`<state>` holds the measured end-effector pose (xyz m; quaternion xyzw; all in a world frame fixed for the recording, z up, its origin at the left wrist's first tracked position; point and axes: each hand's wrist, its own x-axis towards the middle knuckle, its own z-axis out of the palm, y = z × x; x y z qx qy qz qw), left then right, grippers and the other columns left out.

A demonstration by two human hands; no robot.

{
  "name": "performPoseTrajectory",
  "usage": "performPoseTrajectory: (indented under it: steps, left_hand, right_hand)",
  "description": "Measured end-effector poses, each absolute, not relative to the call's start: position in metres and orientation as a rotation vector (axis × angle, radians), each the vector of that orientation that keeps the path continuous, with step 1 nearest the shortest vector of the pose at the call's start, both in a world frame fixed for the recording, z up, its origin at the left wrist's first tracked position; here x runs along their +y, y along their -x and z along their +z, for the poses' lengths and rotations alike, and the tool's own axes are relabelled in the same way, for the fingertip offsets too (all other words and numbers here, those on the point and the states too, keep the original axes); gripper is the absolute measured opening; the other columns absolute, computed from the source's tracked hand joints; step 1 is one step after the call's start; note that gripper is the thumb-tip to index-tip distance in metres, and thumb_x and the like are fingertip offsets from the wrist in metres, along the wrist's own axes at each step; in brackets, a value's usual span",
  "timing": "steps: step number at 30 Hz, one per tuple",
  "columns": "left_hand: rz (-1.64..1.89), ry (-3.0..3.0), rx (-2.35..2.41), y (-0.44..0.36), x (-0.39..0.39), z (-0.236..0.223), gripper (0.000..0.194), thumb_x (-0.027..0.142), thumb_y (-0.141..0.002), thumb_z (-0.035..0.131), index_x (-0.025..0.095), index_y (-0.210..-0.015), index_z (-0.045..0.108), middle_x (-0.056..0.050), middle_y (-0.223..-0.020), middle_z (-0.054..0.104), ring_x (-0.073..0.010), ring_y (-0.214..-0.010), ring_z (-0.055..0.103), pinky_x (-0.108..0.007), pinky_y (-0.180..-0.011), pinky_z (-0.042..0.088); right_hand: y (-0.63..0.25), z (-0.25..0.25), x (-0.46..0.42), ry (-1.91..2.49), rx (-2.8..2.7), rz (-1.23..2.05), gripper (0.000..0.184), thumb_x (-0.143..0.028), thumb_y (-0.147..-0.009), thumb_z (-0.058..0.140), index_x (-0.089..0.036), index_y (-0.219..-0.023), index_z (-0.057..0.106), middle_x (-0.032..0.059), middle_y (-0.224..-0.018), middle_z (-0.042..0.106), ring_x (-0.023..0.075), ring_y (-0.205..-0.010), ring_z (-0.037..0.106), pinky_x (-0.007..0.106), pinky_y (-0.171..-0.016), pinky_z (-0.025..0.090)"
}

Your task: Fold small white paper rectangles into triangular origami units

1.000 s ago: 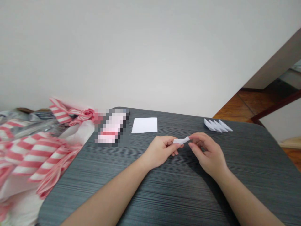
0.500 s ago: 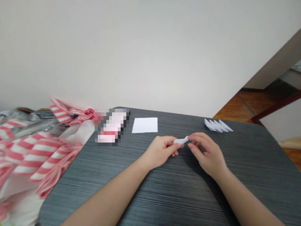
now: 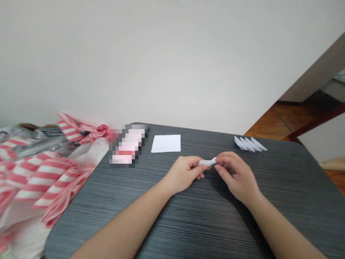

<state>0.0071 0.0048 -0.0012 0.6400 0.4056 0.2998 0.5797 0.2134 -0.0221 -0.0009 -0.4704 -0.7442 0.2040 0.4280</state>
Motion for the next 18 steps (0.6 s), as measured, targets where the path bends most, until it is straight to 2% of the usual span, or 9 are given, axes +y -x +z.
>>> performPoseTrajectory:
  steps: [8,11,18]
  left_hand:
    - [0.704,-1.676,0.966,-0.006,0.004,0.001,0.025,0.030,-0.096,0.053,0.016,-0.095,0.074,0.000,-0.070,0.068,-0.0105,-0.063,0.062,-0.019,-0.060,0.048]
    - [0.756,-1.882,0.987,-0.005,0.003,0.000,0.026,0.029,-0.098,0.051,0.018,-0.099,0.075,0.001,-0.070,0.070,-0.0111,-0.065,0.064,-0.020,-0.062,0.048]
    - [0.973,-2.357,0.965,-0.002,0.004,-0.010,0.024,0.021,-0.097,0.051,0.018,-0.111,0.071,-0.003,-0.095,0.078,-0.0150,-0.080,0.070,-0.027,-0.076,0.053]
  right_hand:
    - [-0.212,-0.001,-0.021,1.201,-1.829,0.633,0.005,-0.017,-0.087,0.064,-0.021,-0.088,0.060,0.0045,-0.097,0.060,0.0122,-0.063,0.052,0.027,-0.054,0.044]
    - [-0.210,-0.001,-0.021,1.207,-1.832,0.636,0.005,-0.016,-0.087,0.063,-0.020,-0.086,0.060,0.0046,-0.096,0.060,0.0127,-0.065,0.052,0.026,-0.055,0.044]
    - [-0.211,0.000,-0.021,1.214,-1.872,0.589,0.006,-0.016,-0.087,0.063,-0.020,-0.090,0.061,0.0055,-0.097,0.061,0.0134,-0.066,0.053,0.027,-0.056,0.044]
